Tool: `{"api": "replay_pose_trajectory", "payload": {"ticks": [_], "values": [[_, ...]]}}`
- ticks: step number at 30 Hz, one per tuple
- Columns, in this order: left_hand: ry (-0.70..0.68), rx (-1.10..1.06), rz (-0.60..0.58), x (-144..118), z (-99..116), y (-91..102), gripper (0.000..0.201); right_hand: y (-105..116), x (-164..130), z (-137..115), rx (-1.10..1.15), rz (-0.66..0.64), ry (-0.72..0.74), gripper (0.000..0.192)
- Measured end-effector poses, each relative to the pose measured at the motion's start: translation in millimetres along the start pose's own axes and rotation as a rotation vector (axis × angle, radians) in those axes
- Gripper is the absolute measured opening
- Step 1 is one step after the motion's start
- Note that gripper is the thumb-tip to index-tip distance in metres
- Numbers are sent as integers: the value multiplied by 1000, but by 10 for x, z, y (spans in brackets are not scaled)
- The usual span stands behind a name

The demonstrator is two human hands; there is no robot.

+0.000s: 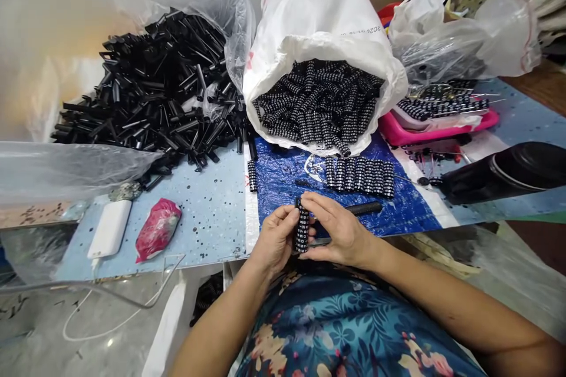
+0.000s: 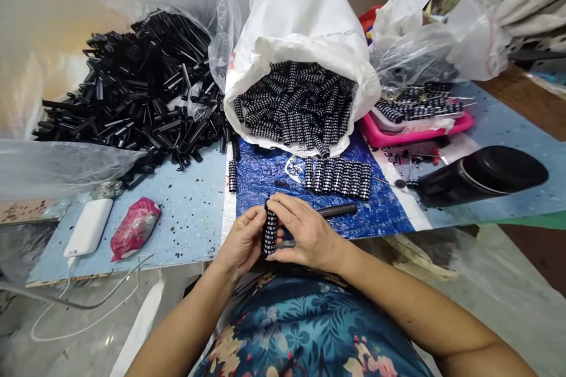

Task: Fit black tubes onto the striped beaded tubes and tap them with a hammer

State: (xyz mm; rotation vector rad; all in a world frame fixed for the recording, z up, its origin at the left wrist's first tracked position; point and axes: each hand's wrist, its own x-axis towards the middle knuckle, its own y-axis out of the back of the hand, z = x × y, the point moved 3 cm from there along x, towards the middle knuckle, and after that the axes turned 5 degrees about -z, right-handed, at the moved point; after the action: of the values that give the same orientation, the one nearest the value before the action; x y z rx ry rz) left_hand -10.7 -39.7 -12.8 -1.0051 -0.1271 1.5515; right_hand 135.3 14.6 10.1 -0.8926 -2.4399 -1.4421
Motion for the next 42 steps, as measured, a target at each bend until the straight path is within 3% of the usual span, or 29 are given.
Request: {"api": "replay_pose_trajectory", "payload": {"ticks": [2,3,5,7,9,11,14,19,23,26,28,30,34,36,40,42], "values": [[-93,116,54,22,44,118,50,-7,-76,74,-30,-41,-51,101],[-187,233,100,28,94,201,45,-8,-134,126,-74,-71,-97,94],[-387,557,198,26,222,386,31,-8,-263,232,-196,-146,-194,56],[-490,894,281,27,339,565,20,0,-353,295,-305,-206,-247,22],[-459,1131,307,55,417,709,16,25,-357,295,-325,-192,-257,14],[-349,1243,286,103,460,800,19,63,-277,251,-267,-81,-243,14],[-167,1256,222,179,473,850,30,70,-100,186,-194,51,-186,21],[-76,1204,126,290,464,882,35,-82,65,163,-398,-158,-153,17],[-86,1228,43,388,494,911,37,-83,90,24,-163,3,1,27],[-47,1278,11,439,527,898,45,-172,65,-63,-160,-88,72,24],[-33,1335,7,443,549,865,46,-252,22,-63,-257,-238,53,21],[-50,1393,16,423,569,825,45,-269,-25,-32,-290,-291,33,20],[-76,1446,61,374,574,786,40,-131,-64,98,-139,-96,-35,21],[-79,1435,73,384,560,769,37,-80,-60,195,-177,-34,-120,20],[-97,1454,97,367,584,684,33,-85,-68,340,-452,-153,-203,23],[-121,1472,96,204,651,684,28,-59,-121,385,-501,-158,-196,23]]}}
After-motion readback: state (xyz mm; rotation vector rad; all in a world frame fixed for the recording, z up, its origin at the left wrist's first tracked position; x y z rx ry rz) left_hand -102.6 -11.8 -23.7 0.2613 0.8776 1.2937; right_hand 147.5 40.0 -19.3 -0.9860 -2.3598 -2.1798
